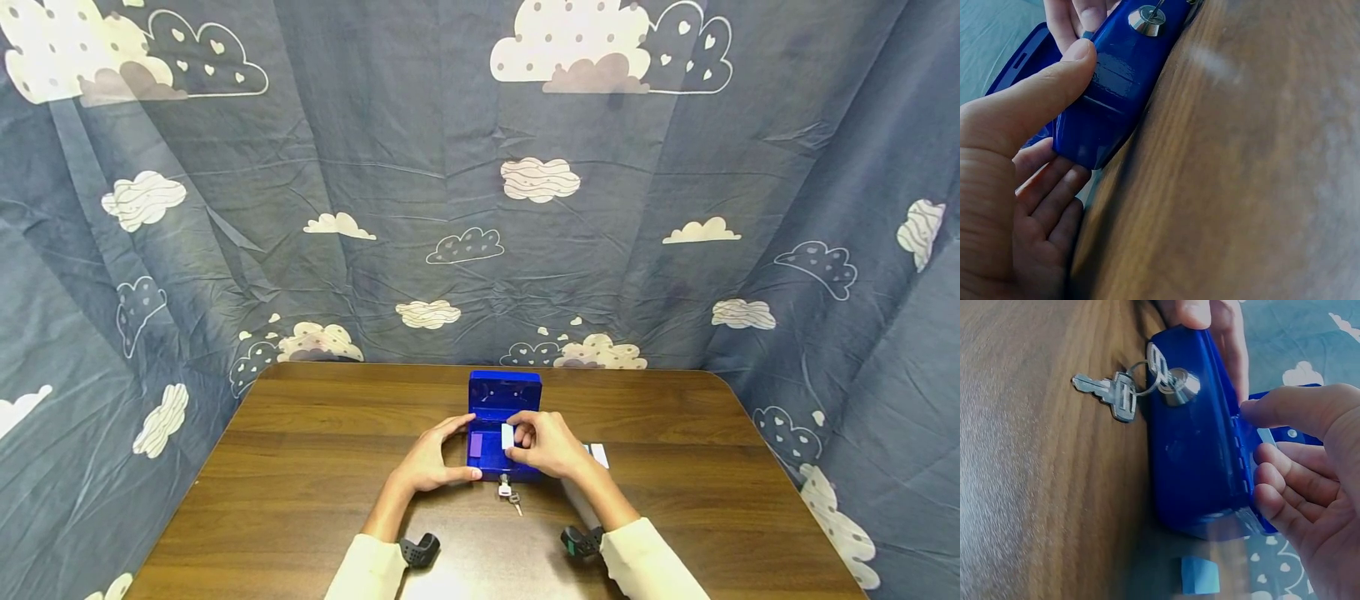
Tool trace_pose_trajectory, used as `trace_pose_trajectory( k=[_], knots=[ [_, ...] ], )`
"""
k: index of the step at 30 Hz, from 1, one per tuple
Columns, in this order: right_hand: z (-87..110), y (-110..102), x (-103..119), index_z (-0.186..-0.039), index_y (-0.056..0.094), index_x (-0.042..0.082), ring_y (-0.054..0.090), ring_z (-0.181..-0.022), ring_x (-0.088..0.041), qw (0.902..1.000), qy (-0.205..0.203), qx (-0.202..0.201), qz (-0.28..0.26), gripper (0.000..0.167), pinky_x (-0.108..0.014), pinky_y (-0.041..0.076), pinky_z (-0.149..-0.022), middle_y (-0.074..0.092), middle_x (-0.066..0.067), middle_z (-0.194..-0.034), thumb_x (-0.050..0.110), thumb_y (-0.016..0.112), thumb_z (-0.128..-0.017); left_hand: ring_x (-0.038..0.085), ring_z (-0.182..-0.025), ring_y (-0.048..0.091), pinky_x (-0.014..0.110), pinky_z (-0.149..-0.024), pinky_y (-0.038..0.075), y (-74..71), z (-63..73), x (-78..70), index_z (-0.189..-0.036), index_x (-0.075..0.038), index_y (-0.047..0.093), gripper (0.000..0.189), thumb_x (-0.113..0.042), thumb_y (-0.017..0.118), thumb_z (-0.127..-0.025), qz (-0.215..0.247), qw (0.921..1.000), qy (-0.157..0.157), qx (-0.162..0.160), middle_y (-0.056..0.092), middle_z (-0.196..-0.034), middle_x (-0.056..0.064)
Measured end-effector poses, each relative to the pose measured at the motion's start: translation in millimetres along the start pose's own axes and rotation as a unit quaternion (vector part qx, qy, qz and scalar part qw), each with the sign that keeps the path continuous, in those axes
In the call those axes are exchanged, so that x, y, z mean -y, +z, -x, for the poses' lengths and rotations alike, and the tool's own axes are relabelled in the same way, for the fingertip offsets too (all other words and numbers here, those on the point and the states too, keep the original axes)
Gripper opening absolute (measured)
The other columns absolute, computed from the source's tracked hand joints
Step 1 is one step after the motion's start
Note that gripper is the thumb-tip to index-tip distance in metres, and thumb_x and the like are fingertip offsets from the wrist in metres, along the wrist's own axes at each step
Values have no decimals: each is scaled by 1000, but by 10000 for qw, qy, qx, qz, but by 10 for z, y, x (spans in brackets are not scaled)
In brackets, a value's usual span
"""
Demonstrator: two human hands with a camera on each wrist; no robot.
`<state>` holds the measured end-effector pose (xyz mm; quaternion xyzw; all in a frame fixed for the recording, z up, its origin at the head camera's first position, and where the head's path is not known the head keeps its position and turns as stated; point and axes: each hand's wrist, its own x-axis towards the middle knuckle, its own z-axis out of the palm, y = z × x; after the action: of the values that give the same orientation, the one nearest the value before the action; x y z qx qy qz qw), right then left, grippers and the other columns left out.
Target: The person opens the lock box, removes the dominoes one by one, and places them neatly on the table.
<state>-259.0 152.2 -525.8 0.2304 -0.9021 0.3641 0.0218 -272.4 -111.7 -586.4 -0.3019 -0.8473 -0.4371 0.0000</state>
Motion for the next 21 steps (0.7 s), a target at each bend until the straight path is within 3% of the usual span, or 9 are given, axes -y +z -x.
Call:
trace_pose_trajectory(
  k=[10, 21],
  knots=[
    [56, -119, -62, -108, 72, -1, 54, -62, -1, 9998, -120, -146, -106, 36, -17, 48, -56, 69, -6, -77, 12, 85, -77, 24, -134, 57, 52, -115, 44, 6, -5, 3, -154, -18, 48, 93, -43, 90, -75, 5, 10000, -29, -7, 59, -147, 5],
    [124, -245, -152, -111, 73, -1, 56, -62, -2, 9995, 61, -282, -103, 38, -19, 51, -58, 68, 0, -78, 14, 85, -78, 25, -137, 55, 52, -116, 43, 1, 3, -3, -154, -18, 48, 94, -42, 90, -74, -48, 10000, -58, -45, 58, -149, 6]
  ],
)
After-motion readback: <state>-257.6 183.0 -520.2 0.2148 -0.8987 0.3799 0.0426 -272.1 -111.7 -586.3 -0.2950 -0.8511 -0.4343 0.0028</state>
